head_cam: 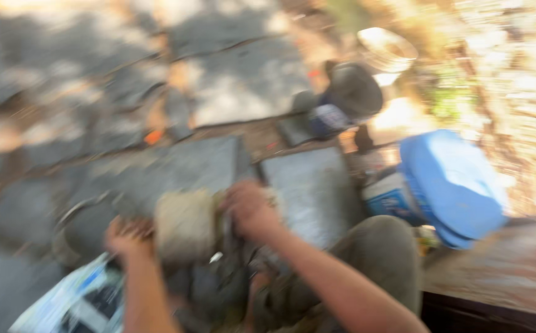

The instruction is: The person sits on a paved outdoor surface and cleans a cylindrical metal housing and a curved metal bracket using a wire brush and a rag. They scrub the surfaces of the parts to remove grime and then wipe them down with the cloth.

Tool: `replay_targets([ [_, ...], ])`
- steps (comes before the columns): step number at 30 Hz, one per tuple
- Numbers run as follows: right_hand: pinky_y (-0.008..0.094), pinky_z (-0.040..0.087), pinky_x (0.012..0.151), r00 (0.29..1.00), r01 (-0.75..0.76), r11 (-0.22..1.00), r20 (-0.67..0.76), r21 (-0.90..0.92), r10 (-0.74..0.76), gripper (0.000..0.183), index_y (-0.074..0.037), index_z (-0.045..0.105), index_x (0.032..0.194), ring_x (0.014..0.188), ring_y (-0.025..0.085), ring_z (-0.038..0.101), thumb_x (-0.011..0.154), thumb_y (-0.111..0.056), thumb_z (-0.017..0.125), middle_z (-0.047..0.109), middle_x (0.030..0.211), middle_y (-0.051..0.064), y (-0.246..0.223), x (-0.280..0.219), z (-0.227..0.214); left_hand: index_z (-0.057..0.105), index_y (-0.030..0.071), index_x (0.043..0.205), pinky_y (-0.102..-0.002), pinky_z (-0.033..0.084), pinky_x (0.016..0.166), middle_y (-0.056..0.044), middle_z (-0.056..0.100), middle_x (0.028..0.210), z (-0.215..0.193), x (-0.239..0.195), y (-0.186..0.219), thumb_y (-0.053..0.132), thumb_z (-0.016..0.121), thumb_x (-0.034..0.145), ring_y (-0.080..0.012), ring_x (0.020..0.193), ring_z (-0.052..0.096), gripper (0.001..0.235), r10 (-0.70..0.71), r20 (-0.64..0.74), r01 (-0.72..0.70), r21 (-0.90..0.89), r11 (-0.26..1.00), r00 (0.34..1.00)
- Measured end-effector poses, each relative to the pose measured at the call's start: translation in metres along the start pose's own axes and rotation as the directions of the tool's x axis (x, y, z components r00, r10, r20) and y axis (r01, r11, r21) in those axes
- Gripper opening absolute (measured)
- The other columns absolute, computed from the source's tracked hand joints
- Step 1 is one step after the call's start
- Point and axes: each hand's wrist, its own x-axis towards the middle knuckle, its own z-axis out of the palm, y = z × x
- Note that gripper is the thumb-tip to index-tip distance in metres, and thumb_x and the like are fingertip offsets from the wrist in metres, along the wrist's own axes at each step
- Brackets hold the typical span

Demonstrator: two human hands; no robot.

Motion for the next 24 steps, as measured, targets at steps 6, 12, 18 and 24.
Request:
replay_targets([
  [6,0.04,0.053,0.106,0.994,-0.041,0.946,0.113,0.322,0.004,0.03,-0.007,0.07,0.103,0.117,0.031,0.063,0.075,0.004,0.064,0.068,0.112,0.008,-0.01,0.016,-0.026,0.041,0.023,0.07,-0.031,0.03,0.055,0.006,0.036,0.056,-0.019,0.005,0.006,0.039,0.047,0.103,-0.0119,0.048,0.029,0.037,0.038,0.077,-0.042,0.045,0.998,0.996],
  [12,0.037,0.056,0.096,0.97,-0.211,0.939,0.177,0.272,0.167,0.021,-0.012,0.07,0.096,0.107,0.026,0.068,0.086,0.001,0.058,0.071,0.104,0.002,0.037,0.029,0.022,0.042,0.026,0.068,-0.03,0.037,0.063,0.009,0.039,0.057,-0.03,0.022,0.007,0.045,0.043,0.105,-0.0094,0.053,0.035,0.042,-0.026,0.063,0.024,0.034,0.999,0.998],
  [18,0.038,0.056,0.093,0.942,-0.321,0.913,0.18,0.251,0.282,0.017,-0.01,0.07,0.097,0.109,0.026,0.067,0.088,0.001,0.06,0.071,0.106,0.002,0.015,0.023,0.025,0.05,0.025,0.072,-0.029,0.039,0.065,0.01,0.043,0.062,-0.031,0.02,0.017,0.048,0.044,0.111,-0.0085,0.058,0.041,0.045,-0.015,0.1,0.007,0.077,0.997,0.995],
  [24,0.037,0.055,0.103,0.986,-0.121,0.925,0.149,0.359,0.071,0.02,-0.01,0.069,0.098,0.118,0.027,0.065,0.08,0.0,0.065,0.068,0.111,0.003,-0.003,0.008,-0.021,0.051,0.024,0.074,-0.029,0.038,0.066,0.01,0.043,0.064,-0.03,0.022,0.006,0.045,0.045,0.111,-0.0083,0.058,0.04,0.043,-0.025,0.232,0.032,-0.026,0.999,0.972],
])
